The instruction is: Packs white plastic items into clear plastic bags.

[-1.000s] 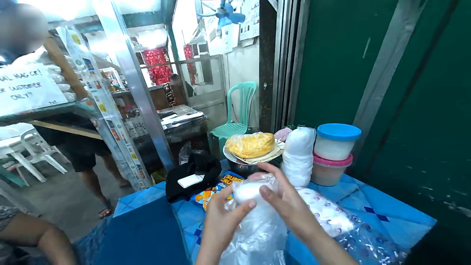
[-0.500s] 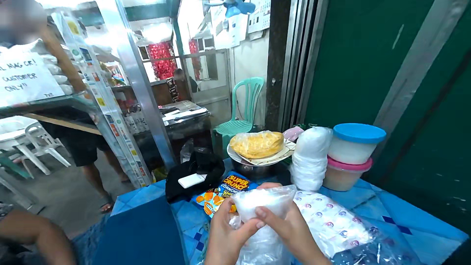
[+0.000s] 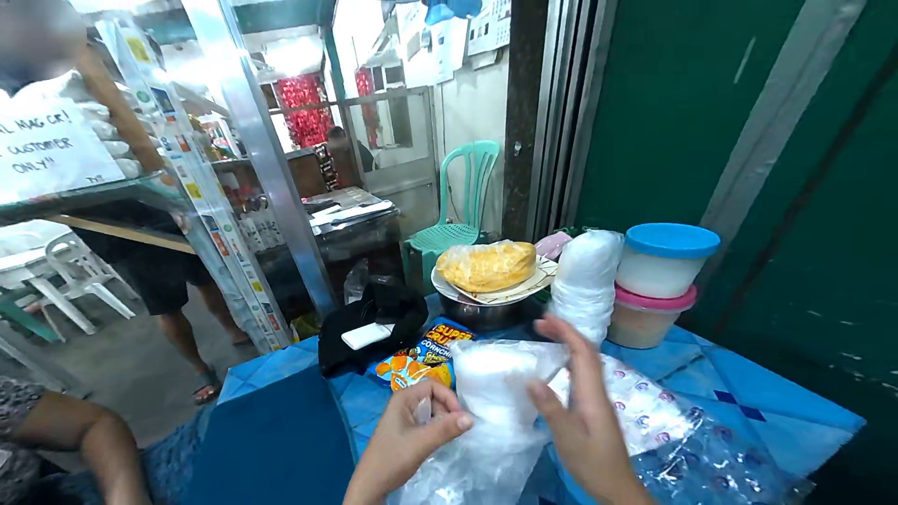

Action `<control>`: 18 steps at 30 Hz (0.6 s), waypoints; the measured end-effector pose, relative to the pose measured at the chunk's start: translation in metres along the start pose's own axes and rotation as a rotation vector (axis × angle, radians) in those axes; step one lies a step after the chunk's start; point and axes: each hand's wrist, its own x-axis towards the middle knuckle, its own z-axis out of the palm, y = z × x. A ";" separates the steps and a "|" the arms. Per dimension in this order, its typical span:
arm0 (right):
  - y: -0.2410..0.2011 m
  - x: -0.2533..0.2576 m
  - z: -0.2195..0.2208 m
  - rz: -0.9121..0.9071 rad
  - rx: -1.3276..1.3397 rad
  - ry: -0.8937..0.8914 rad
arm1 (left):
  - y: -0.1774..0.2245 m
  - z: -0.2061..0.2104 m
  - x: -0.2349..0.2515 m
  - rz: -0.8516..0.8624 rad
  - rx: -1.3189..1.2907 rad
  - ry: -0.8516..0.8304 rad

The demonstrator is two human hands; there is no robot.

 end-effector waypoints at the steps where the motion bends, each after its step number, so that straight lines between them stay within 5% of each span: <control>1: -0.010 -0.003 -0.006 -0.084 -0.015 0.062 | 0.003 -0.004 -0.002 0.033 -0.002 -0.058; 3: -0.041 -0.016 -0.017 -0.144 -0.053 -0.026 | 0.009 -0.004 -0.006 0.149 -0.069 -0.114; 7: -0.090 -0.028 -0.027 -0.106 0.014 -0.498 | 0.026 0.015 -0.004 0.327 -0.240 -0.143; 13: -0.069 0.027 -0.080 -0.011 0.560 -0.768 | 0.059 -0.001 0.003 0.230 -0.196 -0.505; 18: -0.056 0.077 -0.061 0.655 0.643 -0.464 | 0.072 0.006 0.044 -0.144 -0.376 -0.066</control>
